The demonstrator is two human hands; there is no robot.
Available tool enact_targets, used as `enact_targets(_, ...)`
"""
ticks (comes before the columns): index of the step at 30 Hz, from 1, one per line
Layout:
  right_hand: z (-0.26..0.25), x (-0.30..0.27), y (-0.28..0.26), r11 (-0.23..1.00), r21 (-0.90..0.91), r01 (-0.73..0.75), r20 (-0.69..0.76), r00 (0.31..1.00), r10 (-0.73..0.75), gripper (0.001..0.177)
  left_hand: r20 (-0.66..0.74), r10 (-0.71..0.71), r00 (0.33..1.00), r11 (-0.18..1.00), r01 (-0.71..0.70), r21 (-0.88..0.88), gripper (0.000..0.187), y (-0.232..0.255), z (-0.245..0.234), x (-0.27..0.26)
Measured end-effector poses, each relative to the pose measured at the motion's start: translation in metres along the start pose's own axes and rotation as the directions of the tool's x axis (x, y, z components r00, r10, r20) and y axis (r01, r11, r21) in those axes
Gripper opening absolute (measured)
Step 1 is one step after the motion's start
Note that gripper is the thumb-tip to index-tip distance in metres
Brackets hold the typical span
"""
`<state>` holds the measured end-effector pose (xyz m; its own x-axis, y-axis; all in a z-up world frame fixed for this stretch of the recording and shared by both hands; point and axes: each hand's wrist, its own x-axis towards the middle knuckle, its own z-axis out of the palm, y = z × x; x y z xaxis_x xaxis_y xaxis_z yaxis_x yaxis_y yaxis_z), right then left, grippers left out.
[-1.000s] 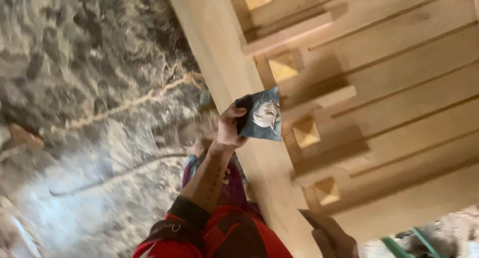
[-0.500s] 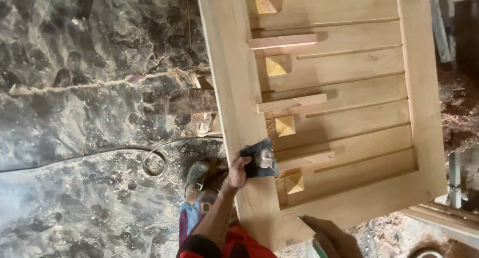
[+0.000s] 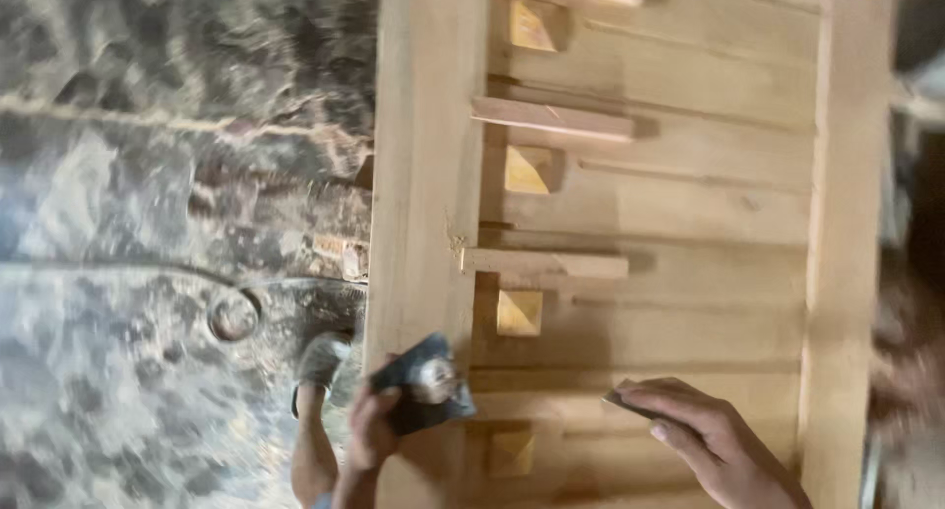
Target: The person uses a putty knife to apply a beige filler paste from a metal palette onto a wooden furniture frame. They carefully spread the filler into gaps and joints on the wooden structure, smoothing the surface with the tool.
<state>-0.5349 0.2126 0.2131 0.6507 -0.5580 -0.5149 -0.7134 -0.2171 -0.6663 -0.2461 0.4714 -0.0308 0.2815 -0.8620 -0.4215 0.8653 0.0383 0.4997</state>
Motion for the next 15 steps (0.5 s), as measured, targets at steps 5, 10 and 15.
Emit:
enact_targets(5, -0.026, 0.069, 0.02, 0.989, -0.086, 0.118, 0.067, 0.991, -0.112, 0.035, -0.182, 0.361, 0.914, 0.9, -0.393, -0.188, 0.049, -0.011, 0.047, 0.001)
enact_targets(10, -0.049, 0.139, -0.007, 0.84, -0.425, 0.338, 0.181, 0.941, -0.287, 0.032, -0.388, 0.678, 0.624, 0.735, -0.592, 0.331, 0.049, -0.02, 0.085, 0.053)
enact_targets(15, -0.065, 0.219, -0.036, 0.606, -0.652, 0.455, 0.212, 0.877, -0.431, 0.028, -0.197, 0.602, 0.774, 0.797, -0.563, 0.221, 0.049, 0.027, 0.109, 0.13)
